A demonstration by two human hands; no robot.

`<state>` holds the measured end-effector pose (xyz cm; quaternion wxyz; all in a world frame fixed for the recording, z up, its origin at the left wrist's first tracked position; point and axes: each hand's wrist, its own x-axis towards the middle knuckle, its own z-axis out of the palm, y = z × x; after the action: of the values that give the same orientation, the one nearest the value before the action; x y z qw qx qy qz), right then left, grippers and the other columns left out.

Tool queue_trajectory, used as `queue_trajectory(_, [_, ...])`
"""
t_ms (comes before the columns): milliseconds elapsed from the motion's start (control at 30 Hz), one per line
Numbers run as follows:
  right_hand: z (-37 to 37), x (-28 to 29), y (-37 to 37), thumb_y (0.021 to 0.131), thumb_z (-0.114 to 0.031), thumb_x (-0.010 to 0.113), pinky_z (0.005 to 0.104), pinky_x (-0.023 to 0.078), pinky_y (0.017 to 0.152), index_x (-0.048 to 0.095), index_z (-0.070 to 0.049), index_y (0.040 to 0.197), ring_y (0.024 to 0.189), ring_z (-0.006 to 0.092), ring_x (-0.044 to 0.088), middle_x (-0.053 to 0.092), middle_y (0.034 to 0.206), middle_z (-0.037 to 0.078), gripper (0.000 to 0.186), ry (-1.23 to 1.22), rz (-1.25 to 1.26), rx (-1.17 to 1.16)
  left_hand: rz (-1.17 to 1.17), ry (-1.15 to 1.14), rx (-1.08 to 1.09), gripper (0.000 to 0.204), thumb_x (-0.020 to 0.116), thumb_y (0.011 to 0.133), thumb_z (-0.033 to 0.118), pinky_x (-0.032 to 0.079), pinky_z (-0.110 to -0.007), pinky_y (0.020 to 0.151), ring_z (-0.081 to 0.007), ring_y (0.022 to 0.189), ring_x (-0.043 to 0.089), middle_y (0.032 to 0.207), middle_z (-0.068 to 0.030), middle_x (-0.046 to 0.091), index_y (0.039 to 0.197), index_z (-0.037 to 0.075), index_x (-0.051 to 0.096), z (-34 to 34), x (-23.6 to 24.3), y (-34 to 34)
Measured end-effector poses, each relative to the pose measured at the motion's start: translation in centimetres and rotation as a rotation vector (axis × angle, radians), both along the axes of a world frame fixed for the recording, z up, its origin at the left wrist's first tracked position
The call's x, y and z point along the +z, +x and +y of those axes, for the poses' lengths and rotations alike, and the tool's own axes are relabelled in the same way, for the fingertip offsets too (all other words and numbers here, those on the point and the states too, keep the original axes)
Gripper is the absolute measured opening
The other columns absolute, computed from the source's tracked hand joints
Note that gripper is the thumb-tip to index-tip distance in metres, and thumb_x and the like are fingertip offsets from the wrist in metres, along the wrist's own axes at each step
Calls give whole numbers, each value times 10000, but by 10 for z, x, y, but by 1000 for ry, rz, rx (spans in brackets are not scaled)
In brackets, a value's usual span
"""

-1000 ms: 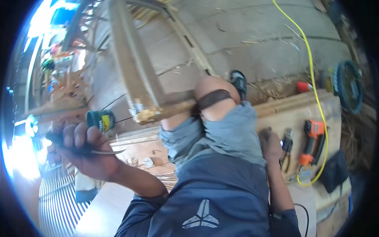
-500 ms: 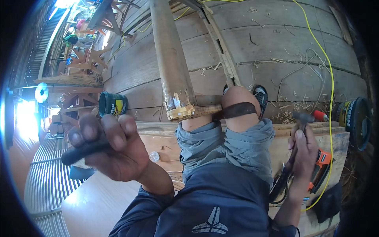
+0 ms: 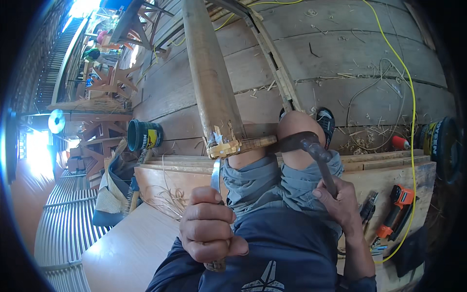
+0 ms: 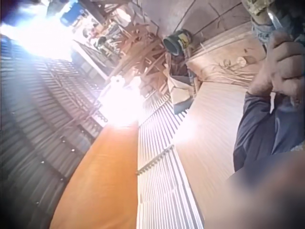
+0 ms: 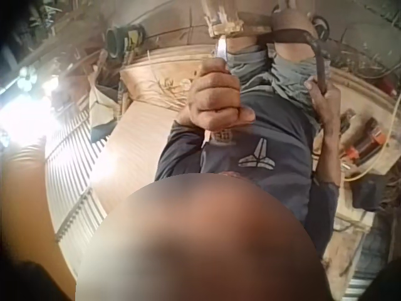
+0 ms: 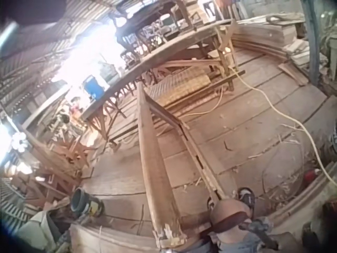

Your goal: Repairing and reinforcing a bamboo chair frame using rattan strips, wood glue, and a staple gun.

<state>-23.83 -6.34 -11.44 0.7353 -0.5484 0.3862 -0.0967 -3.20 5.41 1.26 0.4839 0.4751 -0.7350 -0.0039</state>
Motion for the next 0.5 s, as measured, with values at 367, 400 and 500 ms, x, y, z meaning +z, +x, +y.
queue_trajectory(367, [-22,7,9,788,-305,667,234,313,514,564,-24,785,548,67,382,431,585,-31,299,-166,-13,73,-101,-26,74,294,768,691,95,416,-346,654,-167,665,541,775,-7,532,836,123,514,-4,-9,3])
queue_trajectory(400, [-26,10,11,796,-329,652,242,332,525,573,-15,812,557,82,401,447,599,-10,324,-248,-56,95,-143,-12,70,283,764,694,100,417,-339,646,-165,665,541,773,-10,535,833,121,518,-4,-11,5])
queue_trajectory(500, [-36,26,21,821,-366,622,266,390,566,583,17,878,596,130,475,509,662,51,389,-292,-113,86,-198,-7,66,265,756,699,106,417,-343,639,-166,662,539,766,-17,540,829,115,525,-4,-15,5])
